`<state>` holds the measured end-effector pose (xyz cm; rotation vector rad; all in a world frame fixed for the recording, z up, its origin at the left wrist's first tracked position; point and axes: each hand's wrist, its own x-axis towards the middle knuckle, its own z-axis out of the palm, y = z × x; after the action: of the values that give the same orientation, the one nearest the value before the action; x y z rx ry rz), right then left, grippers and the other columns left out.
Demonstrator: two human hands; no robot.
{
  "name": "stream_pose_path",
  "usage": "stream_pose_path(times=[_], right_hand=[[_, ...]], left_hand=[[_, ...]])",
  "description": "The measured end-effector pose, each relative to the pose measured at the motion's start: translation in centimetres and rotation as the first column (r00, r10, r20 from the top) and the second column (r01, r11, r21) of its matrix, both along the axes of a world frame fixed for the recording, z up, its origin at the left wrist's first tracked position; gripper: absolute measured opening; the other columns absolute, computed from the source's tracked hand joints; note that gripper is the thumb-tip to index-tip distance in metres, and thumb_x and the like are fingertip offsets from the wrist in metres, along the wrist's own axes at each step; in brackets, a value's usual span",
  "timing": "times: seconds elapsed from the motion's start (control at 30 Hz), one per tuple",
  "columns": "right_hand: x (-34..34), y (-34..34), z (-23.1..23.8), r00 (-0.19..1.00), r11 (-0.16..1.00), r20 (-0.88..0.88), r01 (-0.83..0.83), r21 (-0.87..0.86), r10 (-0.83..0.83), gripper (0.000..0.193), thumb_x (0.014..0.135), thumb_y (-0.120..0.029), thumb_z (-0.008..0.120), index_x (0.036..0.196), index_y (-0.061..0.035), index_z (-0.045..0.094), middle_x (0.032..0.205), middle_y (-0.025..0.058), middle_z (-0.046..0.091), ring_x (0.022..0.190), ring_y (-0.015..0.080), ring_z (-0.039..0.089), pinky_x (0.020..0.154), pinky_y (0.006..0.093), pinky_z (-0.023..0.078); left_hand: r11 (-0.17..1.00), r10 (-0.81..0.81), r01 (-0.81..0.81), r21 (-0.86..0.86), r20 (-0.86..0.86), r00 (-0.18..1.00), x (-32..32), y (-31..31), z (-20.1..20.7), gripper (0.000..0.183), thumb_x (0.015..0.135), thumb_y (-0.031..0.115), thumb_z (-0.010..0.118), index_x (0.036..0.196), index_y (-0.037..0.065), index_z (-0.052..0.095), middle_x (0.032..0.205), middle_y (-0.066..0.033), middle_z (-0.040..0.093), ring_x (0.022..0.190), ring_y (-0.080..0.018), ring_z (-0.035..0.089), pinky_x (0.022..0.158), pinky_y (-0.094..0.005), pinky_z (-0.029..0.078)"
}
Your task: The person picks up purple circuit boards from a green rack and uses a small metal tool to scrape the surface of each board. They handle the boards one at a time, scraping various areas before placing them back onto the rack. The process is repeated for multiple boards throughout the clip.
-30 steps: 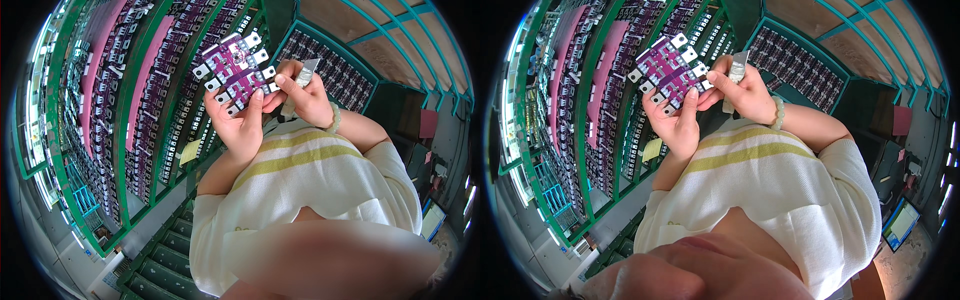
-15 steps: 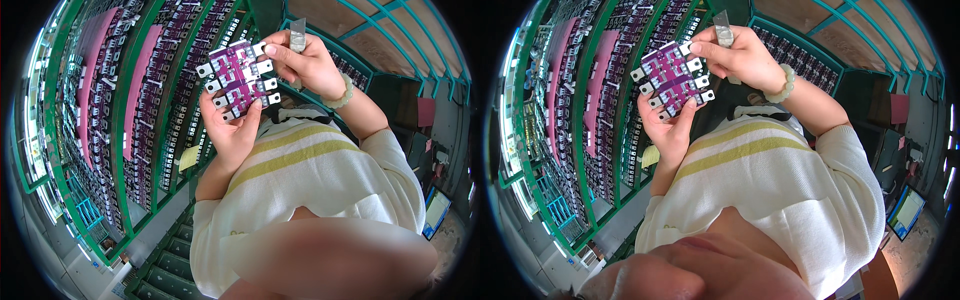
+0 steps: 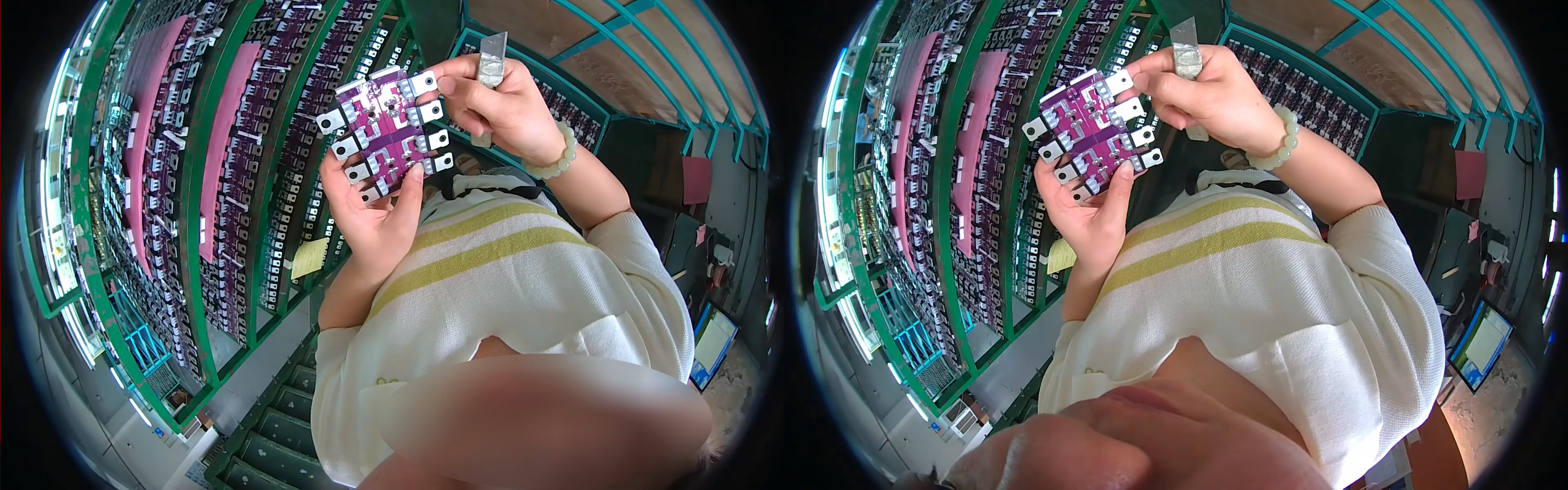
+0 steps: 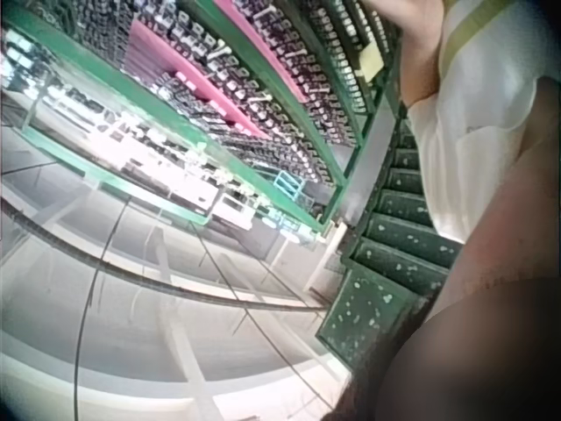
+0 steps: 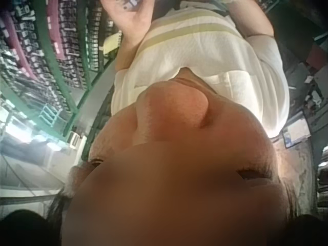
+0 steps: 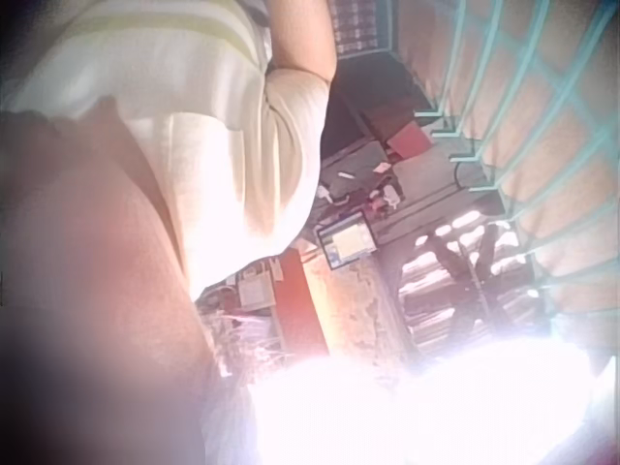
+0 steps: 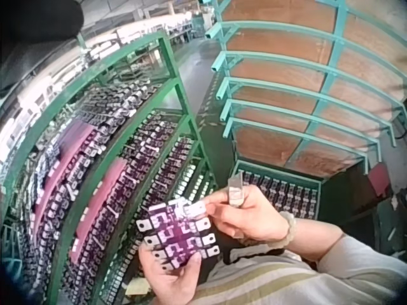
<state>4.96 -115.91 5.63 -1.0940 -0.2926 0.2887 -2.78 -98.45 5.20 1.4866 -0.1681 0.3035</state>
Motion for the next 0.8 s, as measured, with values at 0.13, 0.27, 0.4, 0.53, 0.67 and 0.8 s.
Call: stream_pose_path(times=[0.13, 0.27, 0.4, 0.53, 0.67, 0.8], right_hand=[[0.1, -0.3, -0.3, 1.000, 1.000, 0.003, 0.009, 0.011, -0.009, 0.022, 0.089, -0.005, 0.053, 0.106, 0.0009, 0.066, 0.089, 0.0083, 0.069, 0.052, 0.0050, 0.046, 0.048, 0.0203, 0.040], [0.4, -0.4, -0.4, 0.999, 1.000, 0.026, 0.020, -0.018, -0.020, 0.022, 0.088, -0.004, 0.053, 0.105, 0.0008, 0.067, 0.088, 0.0077, 0.069, 0.052, 0.0049, 0.047, 0.048, 0.0201, 0.040], [0.7, -0.5, -0.7, 0.999, 0.997, 0.009, 0.042, -0.058, -0.041, 0.022, 0.086, -0.003, 0.053, 0.104, 0.0013, 0.067, 0.086, 0.0073, 0.069, 0.053, 0.0049, 0.047, 0.049, 0.0200, 0.041], [1.1, -0.3, -1.1, 0.996, 0.995, -0.011, 0.086, -0.058, -0.087, 0.021, 0.085, -0.002, 0.053, 0.101, 0.0033, 0.066, 0.085, 0.0074, 0.068, 0.054, 0.0045, 0.048, 0.050, 0.0198, 0.041], [1.3, -0.2, -1.5, 0.993, 0.994, -0.072, 0.092, -0.055, -0.096, 0.020, 0.087, -0.004, 0.054, 0.102, 0.0042, 0.064, 0.084, 0.0058, 0.066, 0.055, 0.0046, 0.046, 0.050, 0.0198, 0.039], [1.6, 0.0, -1.6, 0.990, 0.996, -0.109, 0.082, -0.033, -0.085, 0.018, 0.091, -0.008, 0.056, 0.102, 0.0030, 0.064, 0.082, 0.0035, 0.064, 0.055, 0.0046, 0.044, 0.050, 0.0196, 0.037]], left_hand=[[1.000, -0.007, 0.007, 0.007, 0.007, 1.000, 0.2, -0.1, -0.2, 0.067, 0.077, -0.013, 0.063, 0.133, -0.001, 0.027, 0.116, -0.0149, 0.049, 0.096, -0.0204, 0.062, 0.078, -0.0299, 0.057], [1.000, -0.009, 0.009, 0.010, -0.001, 1.000, 0.5, -0.4, 0.0, 0.068, 0.077, -0.014, 0.063, 0.133, -0.001, 0.026, 0.116, -0.0150, 0.049, 0.096, -0.0203, 0.062, 0.078, -0.0295, 0.056], [0.998, 0.008, -0.008, 0.063, -0.009, 1.000, 0.7, -0.4, 0.0, 0.068, 0.077, -0.014, 0.063, 0.133, -0.001, 0.026, 0.115, -0.0144, 0.050, 0.096, -0.0191, 0.061, 0.078, -0.0282, 0.056], [0.997, -0.038, 0.042, 0.060, -0.055, 0.998, 1.1, -0.2, -0.1, 0.068, 0.077, -0.010, 0.064, 0.132, -0.001, 0.024, 0.114, -0.0145, 0.048, 0.097, -0.0175, 0.061, 0.075, -0.0250, 0.054], [0.998, -0.027, 0.030, 0.049, -0.062, 0.998, 1.3, -0.4, -0.2, 0.064, 0.078, -0.013, 0.063, 0.129, -0.001, 0.026, 0.114, -0.0145, 0.051, 0.097, -0.0188, 0.062, 0.077, -0.0283, 0.057], [0.995, -0.028, 0.033, 0.092, -0.047, 0.999, 1.6, -0.2, -0.7, 0.064, 0.078, -0.013, 0.062, 0.129, 0.000, 0.026, 0.115, -0.0159, 0.051, 0.097, -0.0205, 0.062, 0.077, -0.0301, 0.058]])
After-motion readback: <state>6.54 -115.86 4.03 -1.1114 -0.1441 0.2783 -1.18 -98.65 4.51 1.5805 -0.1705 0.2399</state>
